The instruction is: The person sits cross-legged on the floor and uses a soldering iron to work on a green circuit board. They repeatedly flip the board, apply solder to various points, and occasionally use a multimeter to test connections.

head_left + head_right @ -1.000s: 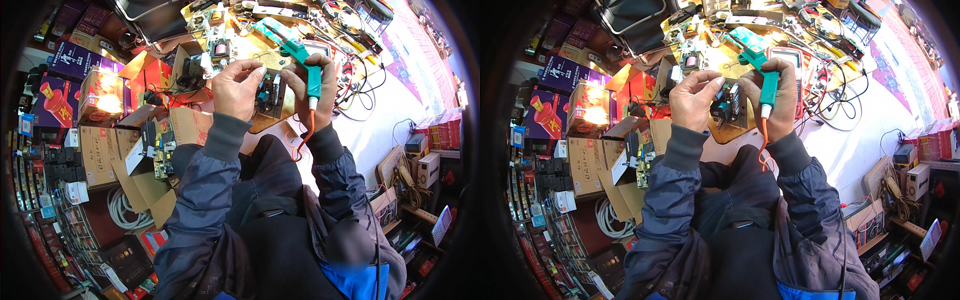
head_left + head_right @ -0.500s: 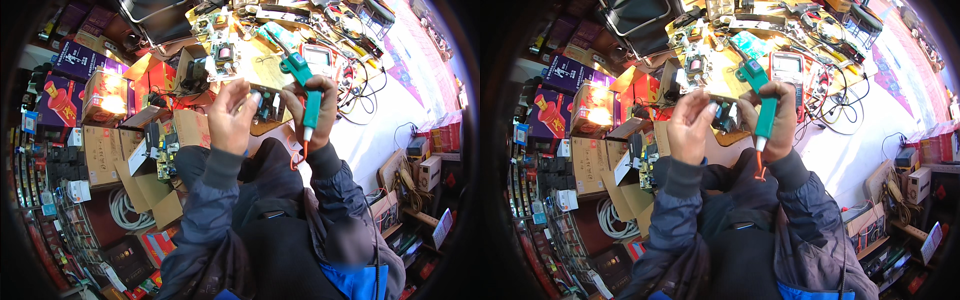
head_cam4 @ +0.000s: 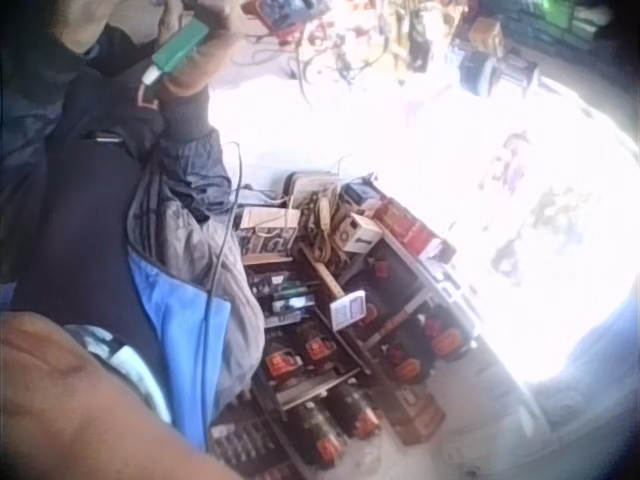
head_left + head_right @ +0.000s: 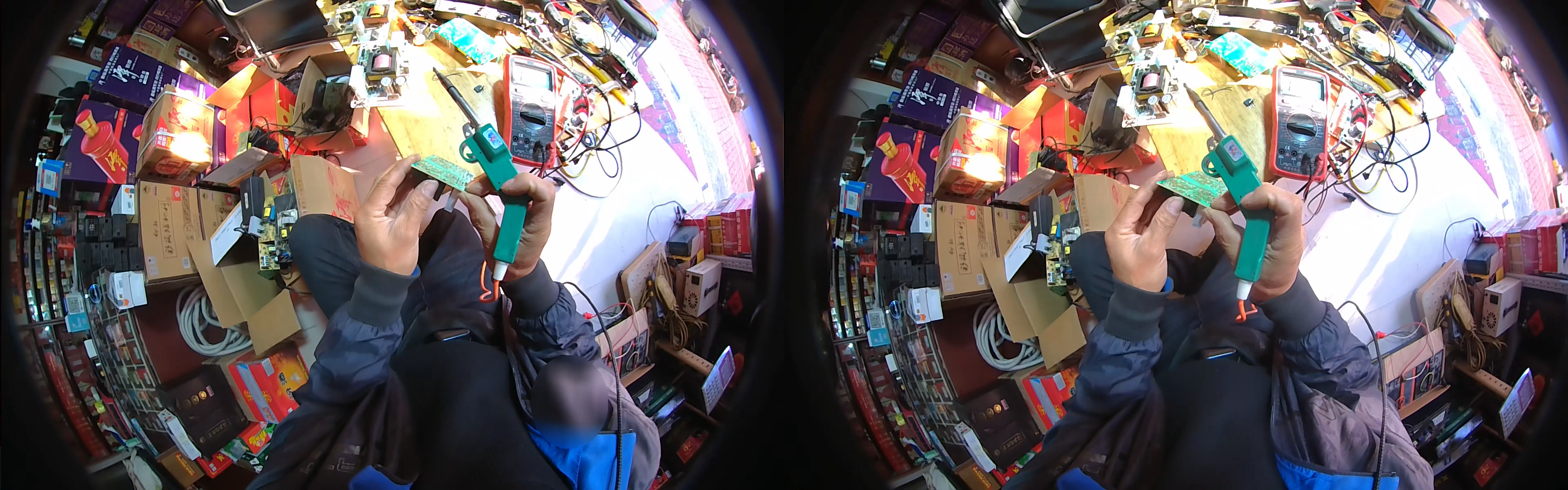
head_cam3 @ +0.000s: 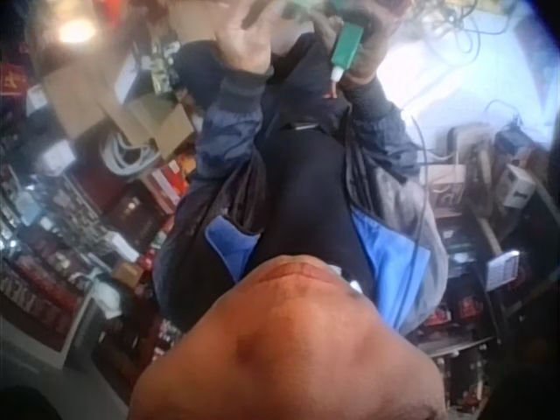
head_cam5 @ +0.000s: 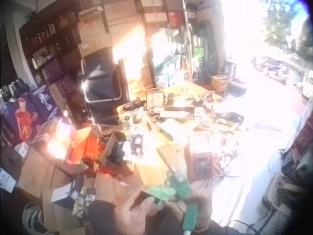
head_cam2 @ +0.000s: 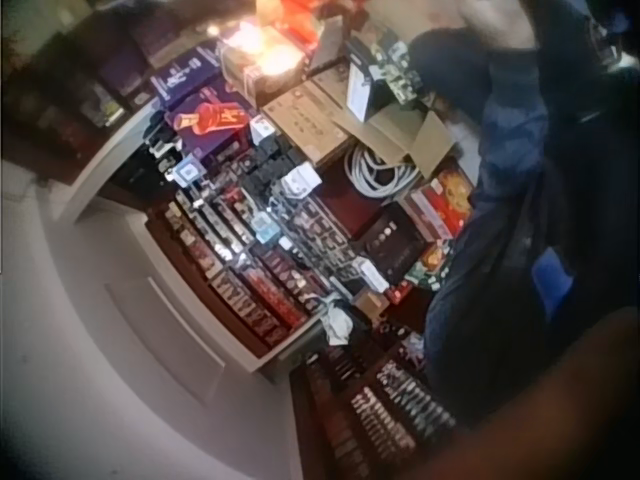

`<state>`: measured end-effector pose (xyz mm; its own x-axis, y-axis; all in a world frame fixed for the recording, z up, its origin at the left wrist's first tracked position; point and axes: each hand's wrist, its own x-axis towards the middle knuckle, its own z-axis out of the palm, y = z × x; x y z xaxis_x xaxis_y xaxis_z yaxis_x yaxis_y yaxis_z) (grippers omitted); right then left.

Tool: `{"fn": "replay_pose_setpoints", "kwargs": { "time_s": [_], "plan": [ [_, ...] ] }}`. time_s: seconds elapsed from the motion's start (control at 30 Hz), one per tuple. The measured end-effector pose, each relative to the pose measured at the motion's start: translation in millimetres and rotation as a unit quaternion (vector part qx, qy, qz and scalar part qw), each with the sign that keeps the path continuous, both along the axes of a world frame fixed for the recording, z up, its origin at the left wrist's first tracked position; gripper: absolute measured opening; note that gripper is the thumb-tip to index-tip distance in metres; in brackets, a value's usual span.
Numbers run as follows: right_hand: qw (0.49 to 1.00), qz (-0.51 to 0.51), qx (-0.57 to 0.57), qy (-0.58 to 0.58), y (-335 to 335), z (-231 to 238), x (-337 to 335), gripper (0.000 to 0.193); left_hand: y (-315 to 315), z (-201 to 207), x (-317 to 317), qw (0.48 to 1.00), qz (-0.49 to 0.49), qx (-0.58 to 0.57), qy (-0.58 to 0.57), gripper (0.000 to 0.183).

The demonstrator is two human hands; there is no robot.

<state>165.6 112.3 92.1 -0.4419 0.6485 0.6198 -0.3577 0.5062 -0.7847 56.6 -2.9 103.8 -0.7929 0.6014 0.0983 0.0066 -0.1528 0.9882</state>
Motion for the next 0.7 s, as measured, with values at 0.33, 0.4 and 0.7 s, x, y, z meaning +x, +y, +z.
{"fn": "replay_pose_setpoints", "kwargs": {
  "time_s": [0.33, 0.4, 0.7],
  "plan": [
    [1.0, 0.009, -0.021, -0.007, -15.3, -11.6, 15.8, 0.058, -15.2, -13.5, 0.1, 0.994, 0.009, -0.02, 0.107, 0.04],
    [0.999, 0.025, -0.024, -0.005, -17.0, -14.8, 21.2, 0.058, -21.5, -14.7, 0.7, 0.986, 0.008, -0.034, 0.163, 0.04],
    [0.999, 0.031, -0.022, 0.004, -18.5, -20.8, 29.8, 0.058, -23.1, -16.8, 8.4, 0.984, -0.009, -0.008, 0.176, 0.041]
  ]
}}
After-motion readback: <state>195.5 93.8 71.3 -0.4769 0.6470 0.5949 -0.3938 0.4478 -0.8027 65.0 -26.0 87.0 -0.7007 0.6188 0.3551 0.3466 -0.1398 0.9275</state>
